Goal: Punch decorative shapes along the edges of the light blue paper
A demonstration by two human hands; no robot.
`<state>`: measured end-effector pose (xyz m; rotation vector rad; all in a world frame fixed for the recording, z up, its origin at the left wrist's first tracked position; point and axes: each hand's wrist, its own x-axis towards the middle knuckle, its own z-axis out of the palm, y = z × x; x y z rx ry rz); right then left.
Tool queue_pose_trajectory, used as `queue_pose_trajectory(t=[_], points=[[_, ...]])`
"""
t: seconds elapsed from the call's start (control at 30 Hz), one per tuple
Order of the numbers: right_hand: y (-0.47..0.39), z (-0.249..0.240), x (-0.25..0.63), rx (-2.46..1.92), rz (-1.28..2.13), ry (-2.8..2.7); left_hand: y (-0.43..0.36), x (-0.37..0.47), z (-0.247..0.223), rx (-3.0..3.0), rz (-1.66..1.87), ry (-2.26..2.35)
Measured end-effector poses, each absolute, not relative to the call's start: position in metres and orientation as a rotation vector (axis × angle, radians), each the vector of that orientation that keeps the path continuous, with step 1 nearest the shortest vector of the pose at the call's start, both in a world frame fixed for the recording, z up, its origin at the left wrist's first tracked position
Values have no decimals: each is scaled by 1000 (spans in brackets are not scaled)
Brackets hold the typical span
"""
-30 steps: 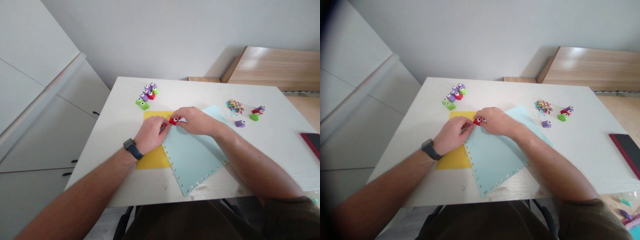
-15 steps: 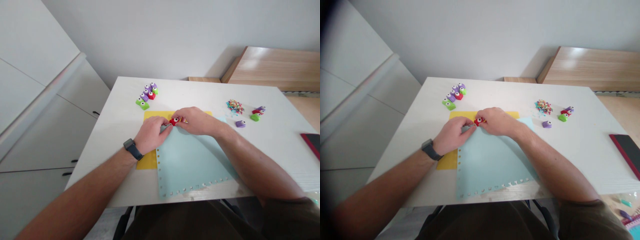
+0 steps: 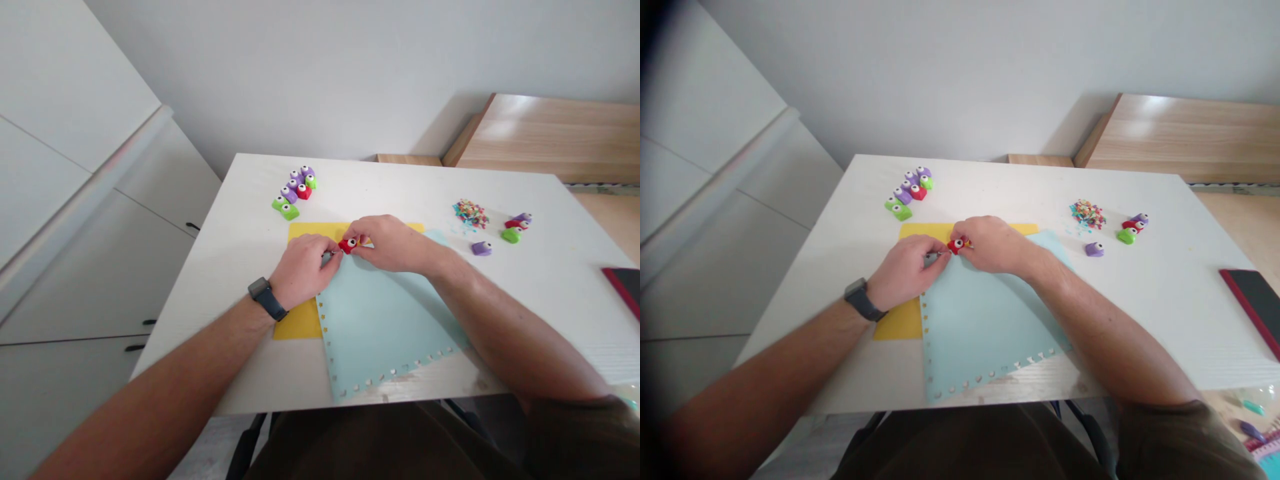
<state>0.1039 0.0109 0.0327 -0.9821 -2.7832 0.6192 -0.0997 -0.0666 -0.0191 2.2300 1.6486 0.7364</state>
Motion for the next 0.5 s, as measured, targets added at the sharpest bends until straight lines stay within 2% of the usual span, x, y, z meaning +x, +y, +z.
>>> queue_pose_trajectory(t=[0.5], points=[[9,34,102,-1050,529,-2828,-67,-99,-18,2230,721,1653]])
